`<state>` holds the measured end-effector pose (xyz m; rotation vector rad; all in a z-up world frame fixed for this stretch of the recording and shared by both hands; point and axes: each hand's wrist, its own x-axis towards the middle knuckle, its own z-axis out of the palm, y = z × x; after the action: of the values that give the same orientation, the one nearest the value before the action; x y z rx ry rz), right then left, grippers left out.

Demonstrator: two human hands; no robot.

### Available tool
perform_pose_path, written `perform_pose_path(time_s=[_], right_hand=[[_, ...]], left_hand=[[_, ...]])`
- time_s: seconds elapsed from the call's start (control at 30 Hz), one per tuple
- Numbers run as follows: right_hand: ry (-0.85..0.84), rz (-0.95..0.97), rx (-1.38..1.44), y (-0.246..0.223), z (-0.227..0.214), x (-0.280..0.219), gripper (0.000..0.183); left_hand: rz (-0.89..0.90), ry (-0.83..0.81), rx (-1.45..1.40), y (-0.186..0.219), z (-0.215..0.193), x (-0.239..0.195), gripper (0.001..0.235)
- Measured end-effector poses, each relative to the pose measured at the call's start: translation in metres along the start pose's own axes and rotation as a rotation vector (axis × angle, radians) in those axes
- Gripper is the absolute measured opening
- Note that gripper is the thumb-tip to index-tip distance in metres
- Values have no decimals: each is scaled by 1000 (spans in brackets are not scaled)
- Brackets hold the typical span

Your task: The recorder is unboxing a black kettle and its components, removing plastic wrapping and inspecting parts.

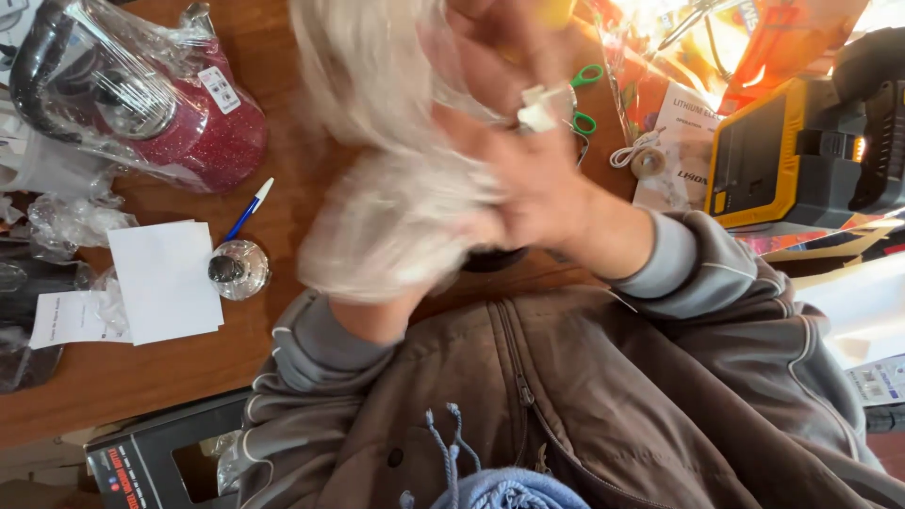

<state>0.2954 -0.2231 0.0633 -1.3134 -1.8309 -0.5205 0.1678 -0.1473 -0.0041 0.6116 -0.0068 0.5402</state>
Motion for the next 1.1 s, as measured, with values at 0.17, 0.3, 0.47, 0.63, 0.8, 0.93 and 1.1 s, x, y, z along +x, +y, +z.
perform_pose_path(time_s=[0.17,0.3,0.47,0.63,0.8,0.93,1.1], right_hand=[[41,358,-11,75,-25,-73,52],[-298,52,-149,33,-32,-32,28],[-87,-110,-185,-17,-31,10,51],[224,-235,-77,-9,-7,-17,52],[-6,-224,-76,-22,-20,6,62],[32,-187,-58,-9,-19,-1,52],[41,-190,89,6,-12,-44,21]], left_hand=[[-184,-213,-274,5,41,-6,64],[-17,88,-167,28,68,9,52],[893,-229,-649,-93,47,59,43],[707,-432,-917,-106,1,38,44],[-58,-607,-1102,-64,-31,0,50],[-104,-95,-76,4,44,-7,88],[5,40,-30,-14,40,8,79]])
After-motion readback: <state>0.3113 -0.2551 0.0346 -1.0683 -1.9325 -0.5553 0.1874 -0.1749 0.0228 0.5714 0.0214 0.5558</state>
